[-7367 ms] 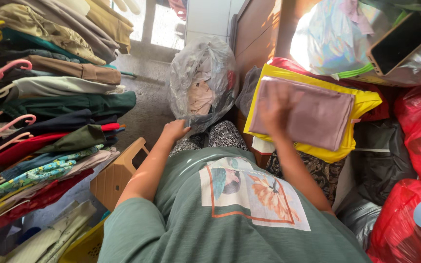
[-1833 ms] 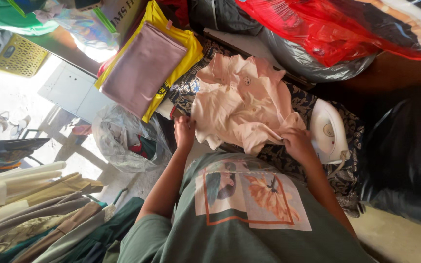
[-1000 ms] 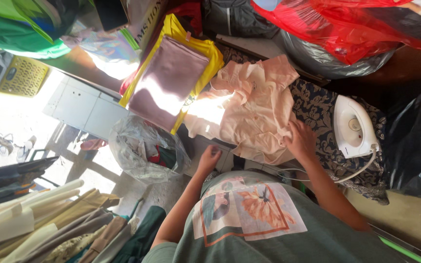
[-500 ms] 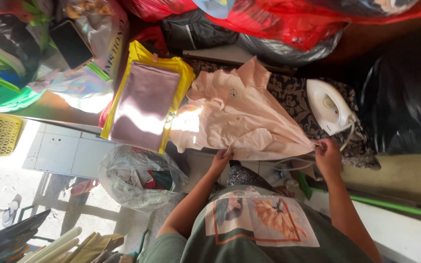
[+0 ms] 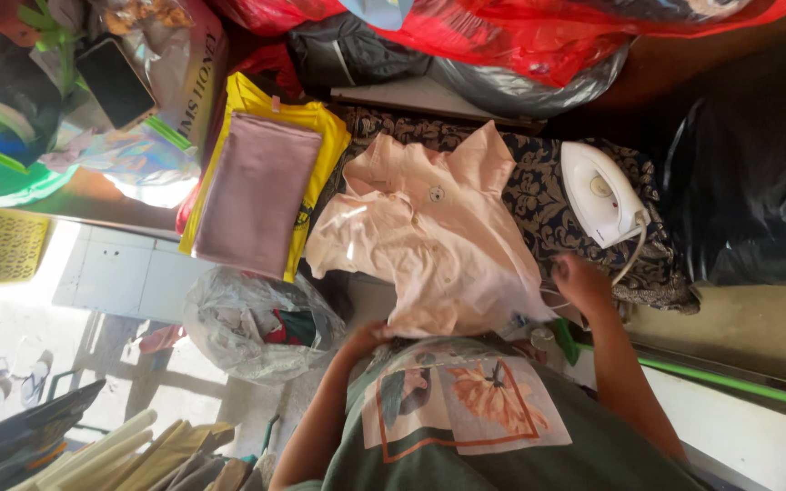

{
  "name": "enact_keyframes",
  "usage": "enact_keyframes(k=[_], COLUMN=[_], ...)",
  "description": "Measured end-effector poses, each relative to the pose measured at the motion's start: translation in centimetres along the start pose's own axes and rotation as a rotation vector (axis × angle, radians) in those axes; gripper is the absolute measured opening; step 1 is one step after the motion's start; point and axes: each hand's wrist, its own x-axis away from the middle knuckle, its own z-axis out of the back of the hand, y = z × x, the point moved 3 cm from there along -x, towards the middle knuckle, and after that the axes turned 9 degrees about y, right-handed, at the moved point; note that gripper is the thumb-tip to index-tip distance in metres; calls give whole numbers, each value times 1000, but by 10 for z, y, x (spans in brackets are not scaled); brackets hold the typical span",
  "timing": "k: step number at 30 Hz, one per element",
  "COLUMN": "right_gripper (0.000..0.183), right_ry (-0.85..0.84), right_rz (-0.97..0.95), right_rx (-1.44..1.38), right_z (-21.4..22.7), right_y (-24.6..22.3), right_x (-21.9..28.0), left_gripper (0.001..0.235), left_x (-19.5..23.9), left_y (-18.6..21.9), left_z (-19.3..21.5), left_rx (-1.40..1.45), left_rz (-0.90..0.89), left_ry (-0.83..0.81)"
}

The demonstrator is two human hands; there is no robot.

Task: The person folds a pink t-shirt and places it on a stack of other folded clothes. They then unfold a beige button-up shirt, smooth it out, and iron it with a white iron. After ironing, the person folds the beige shirt and places it on top of the stack.

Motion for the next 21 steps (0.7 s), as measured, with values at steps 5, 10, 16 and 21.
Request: enact_keyframes(k=[5,10,16,21], right_gripper=[44,49,51,57], right_ry=[70,353,-500,-639], right_rz=[83,156,-532,-546], right_rx=[-468,-445,-1606,-2049], right_z=[-28,-53,-77,-48], right_y=[-67,-111,-113,-92], right_x=[-88,-132,-114,-90], left_gripper=[38,46,50,44], left_x=[-45,-80,-73,-78], left_y=[15,21,19,6], left_z=[41,70,89,103], left_rx=[522,1182,1358,1303], left_rz=[308,432,665,652], left_ry=[462,576,740,904])
